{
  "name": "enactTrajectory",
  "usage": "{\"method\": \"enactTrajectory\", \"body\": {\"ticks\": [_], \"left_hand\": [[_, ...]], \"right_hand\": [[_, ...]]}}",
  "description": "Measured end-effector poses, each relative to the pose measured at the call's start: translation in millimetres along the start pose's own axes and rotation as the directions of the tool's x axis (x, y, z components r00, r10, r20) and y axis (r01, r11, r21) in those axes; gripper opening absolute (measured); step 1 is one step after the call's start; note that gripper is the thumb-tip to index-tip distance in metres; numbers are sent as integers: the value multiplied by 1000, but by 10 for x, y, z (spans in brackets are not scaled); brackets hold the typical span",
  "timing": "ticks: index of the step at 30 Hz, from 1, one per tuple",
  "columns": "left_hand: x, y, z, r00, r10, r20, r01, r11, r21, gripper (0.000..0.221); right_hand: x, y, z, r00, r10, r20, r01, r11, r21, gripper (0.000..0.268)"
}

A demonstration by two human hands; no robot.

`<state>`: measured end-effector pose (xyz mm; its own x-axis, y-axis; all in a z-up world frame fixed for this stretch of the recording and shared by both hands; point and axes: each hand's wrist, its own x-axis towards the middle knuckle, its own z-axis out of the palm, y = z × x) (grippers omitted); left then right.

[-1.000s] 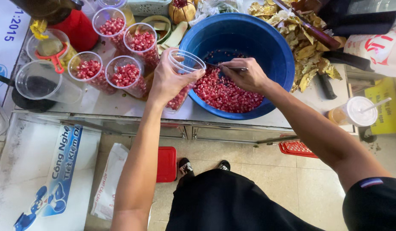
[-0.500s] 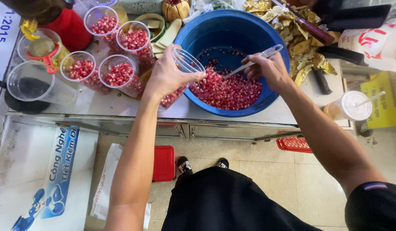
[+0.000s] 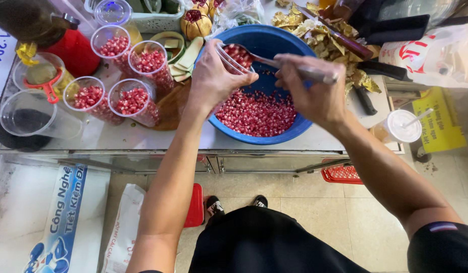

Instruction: The person fills plastic cups with pomegranate seeds from a large blue bowl using a slotted spoon and then places plastic lids on the filled cups.

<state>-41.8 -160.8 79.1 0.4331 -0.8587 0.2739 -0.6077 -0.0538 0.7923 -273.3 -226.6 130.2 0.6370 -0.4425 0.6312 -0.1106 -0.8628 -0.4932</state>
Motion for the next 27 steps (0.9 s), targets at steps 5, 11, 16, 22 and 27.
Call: {"method": "enactTrajectory", "body": {"ticks": [5, 11, 16, 22, 27], "left_hand": [[-59, -62, -117, 981, 119, -151, -153, 960, -236, 98], [-254, -293, -244, 959, 171, -226, -229, 938, -262, 99], [-369, -436, -355, 985, 110, -135, -150, 929, -339, 98], [-436, -546, -234, 994, 69, -88, -98, 916, -389, 96], [-442, -524, -276, 997, 68, -48, -82, 912, -402, 93]], "right_hand": [[-64, -44, 57, 956, -256, -142, 243, 965, -102, 17], [-210, 698, 110, 994, 84, 65, -72, 983, -169, 17], [-556, 1140, 75, 947, 67, 313, 75, 904, -421, 18], [-620, 926, 19, 883, 312, 352, -167, 908, -385, 20], [-670, 882, 160, 778, 597, 197, -551, 799, -242, 27]]}}
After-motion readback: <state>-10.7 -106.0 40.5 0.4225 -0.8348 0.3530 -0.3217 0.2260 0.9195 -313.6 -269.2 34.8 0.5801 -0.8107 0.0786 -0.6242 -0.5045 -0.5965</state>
